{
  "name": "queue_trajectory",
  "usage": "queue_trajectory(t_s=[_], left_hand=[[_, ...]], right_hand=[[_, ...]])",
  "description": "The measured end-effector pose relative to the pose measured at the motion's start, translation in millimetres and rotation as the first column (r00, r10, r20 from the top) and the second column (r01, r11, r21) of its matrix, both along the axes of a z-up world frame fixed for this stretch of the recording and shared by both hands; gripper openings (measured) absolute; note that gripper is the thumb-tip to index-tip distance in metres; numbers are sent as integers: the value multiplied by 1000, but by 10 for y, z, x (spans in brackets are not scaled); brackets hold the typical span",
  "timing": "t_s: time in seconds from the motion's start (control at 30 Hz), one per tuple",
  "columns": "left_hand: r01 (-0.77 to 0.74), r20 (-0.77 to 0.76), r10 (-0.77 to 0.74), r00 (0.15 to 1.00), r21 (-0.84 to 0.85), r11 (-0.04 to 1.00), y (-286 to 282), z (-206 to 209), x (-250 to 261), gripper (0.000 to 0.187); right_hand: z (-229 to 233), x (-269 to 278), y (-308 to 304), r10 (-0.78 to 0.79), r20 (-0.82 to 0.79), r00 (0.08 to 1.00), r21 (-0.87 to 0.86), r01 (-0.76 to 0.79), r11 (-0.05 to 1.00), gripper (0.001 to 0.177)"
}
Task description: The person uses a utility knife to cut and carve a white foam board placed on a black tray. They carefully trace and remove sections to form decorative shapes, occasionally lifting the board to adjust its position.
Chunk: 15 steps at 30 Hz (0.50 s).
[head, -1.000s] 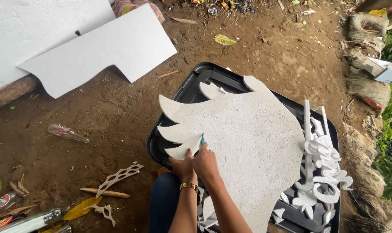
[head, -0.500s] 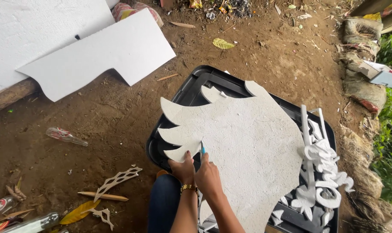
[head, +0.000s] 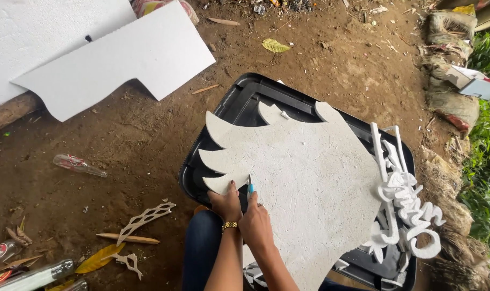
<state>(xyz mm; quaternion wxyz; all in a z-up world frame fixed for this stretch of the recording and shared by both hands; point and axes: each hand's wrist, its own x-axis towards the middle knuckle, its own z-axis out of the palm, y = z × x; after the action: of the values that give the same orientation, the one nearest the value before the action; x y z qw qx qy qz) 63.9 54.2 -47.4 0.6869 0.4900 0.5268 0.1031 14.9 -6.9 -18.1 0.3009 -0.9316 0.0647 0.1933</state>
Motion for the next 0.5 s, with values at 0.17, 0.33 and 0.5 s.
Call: queue_trajectory(t_s=[0.17,0.33,0.5], left_hand=[[1,56,2,998,-61,998,66,-82,46,46],[-67,77,73,994,-77,995,37,-144,53,48],[-4,26,4,1000,6,1000,-2,2,30,40]], right_hand=[[-256,105,99,13,72,997,-30,-10,999,62],[-84,50,46,13,70,997,-15,-12,1000,62],[26,-62,-3,-14,47,999,37,13,999,57]])
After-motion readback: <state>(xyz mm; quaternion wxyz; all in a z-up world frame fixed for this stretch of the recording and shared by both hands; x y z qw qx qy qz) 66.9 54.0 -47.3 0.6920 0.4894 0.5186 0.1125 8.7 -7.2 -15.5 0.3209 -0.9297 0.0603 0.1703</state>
